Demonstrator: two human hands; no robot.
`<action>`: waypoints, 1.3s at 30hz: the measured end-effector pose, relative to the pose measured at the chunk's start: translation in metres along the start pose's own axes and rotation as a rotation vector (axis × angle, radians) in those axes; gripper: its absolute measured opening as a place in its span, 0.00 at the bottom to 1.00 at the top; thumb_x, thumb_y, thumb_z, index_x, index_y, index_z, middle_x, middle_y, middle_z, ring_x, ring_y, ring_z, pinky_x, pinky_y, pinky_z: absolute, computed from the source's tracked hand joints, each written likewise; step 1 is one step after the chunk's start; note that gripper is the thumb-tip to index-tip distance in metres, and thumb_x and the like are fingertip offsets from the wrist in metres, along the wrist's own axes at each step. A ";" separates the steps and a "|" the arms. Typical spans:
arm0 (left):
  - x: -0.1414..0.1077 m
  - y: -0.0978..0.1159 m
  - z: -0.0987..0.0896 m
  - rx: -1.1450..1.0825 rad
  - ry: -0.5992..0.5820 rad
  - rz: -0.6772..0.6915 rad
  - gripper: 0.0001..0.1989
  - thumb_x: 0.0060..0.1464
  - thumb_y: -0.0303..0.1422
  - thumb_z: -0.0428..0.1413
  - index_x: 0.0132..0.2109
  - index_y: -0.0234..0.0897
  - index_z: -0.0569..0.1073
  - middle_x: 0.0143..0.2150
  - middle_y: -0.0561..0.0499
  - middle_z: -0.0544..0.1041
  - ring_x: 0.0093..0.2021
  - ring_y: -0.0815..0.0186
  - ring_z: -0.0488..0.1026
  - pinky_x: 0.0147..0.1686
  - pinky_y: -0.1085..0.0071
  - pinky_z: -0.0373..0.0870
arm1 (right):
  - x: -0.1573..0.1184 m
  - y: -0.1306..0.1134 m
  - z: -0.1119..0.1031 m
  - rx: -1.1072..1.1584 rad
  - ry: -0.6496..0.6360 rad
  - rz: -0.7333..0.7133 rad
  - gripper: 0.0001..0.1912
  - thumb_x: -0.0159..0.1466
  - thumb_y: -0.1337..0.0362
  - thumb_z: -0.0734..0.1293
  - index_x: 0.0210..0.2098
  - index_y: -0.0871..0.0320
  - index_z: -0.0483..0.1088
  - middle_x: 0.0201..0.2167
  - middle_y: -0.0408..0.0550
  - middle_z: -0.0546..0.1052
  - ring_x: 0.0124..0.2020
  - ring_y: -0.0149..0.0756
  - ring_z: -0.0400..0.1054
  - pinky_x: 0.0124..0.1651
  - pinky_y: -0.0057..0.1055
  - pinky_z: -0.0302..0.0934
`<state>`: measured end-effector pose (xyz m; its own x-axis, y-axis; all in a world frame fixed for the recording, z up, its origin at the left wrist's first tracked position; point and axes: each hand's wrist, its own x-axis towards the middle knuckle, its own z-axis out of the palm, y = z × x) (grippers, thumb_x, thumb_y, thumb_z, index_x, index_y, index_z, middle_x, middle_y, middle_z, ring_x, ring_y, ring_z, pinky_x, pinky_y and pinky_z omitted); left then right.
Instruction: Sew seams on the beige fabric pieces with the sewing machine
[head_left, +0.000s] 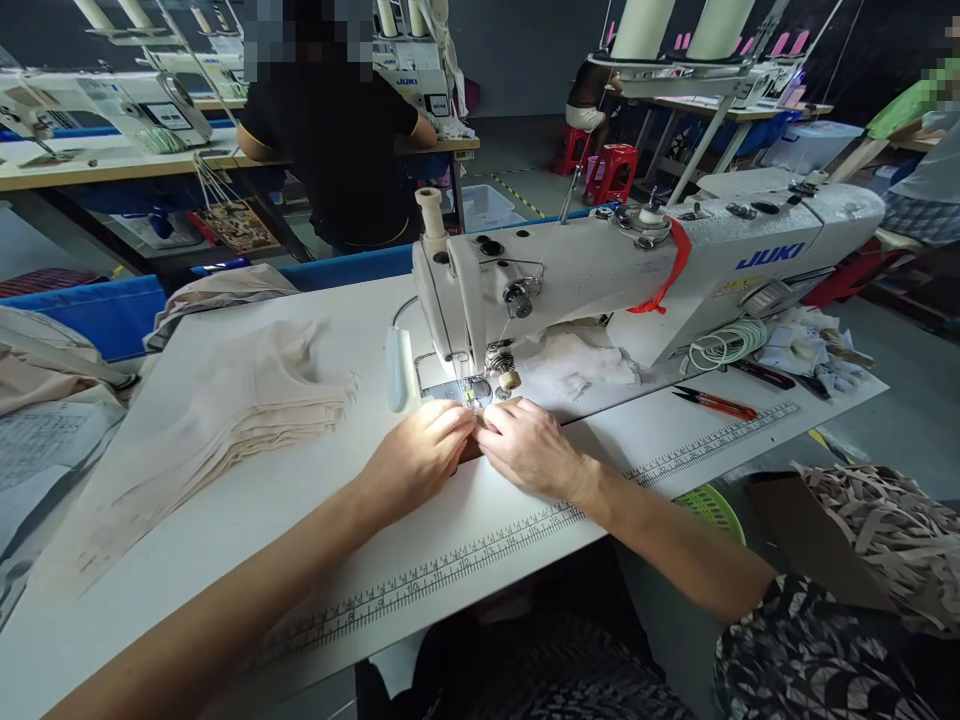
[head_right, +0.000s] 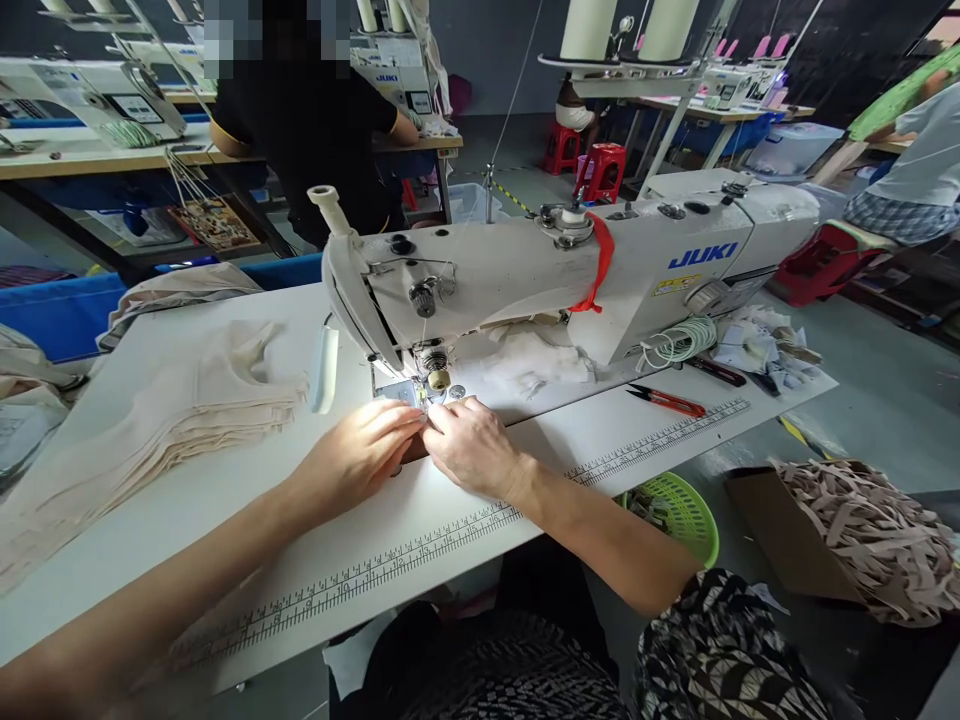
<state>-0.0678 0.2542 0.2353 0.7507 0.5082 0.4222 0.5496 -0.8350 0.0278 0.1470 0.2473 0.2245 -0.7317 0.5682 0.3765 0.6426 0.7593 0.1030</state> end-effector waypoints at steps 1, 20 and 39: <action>-0.003 0.004 0.001 0.035 0.025 0.043 0.16 0.68 0.25 0.43 0.52 0.30 0.74 0.50 0.39 0.78 0.48 0.56 0.74 0.48 0.56 0.76 | 0.000 0.000 0.000 0.002 -0.002 -0.003 0.11 0.70 0.68 0.58 0.39 0.61 0.73 0.37 0.51 0.74 0.35 0.39 0.61 0.40 0.39 0.53; 0.005 0.025 0.023 0.293 -0.071 -0.172 0.19 0.65 0.28 0.41 0.45 0.24 0.77 0.42 0.32 0.76 0.43 0.48 0.73 0.42 0.53 0.78 | 0.000 0.034 0.001 0.002 0.159 0.205 0.14 0.69 0.72 0.58 0.35 0.60 0.74 0.34 0.50 0.75 0.31 0.35 0.62 0.41 0.35 0.53; 0.013 0.022 0.025 0.340 -0.103 -0.145 0.19 0.65 0.28 0.43 0.46 0.23 0.77 0.41 0.33 0.77 0.45 0.48 0.74 0.44 0.55 0.75 | -0.001 0.035 0.004 0.174 0.121 0.310 0.14 0.71 0.68 0.58 0.38 0.59 0.75 0.36 0.51 0.77 0.32 0.36 0.65 0.40 0.34 0.54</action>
<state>-0.0369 0.2478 0.2190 0.6799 0.6484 0.3424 0.7297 -0.6443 -0.2288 0.1695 0.2743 0.2244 -0.4696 0.7458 0.4725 0.7734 0.6056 -0.1872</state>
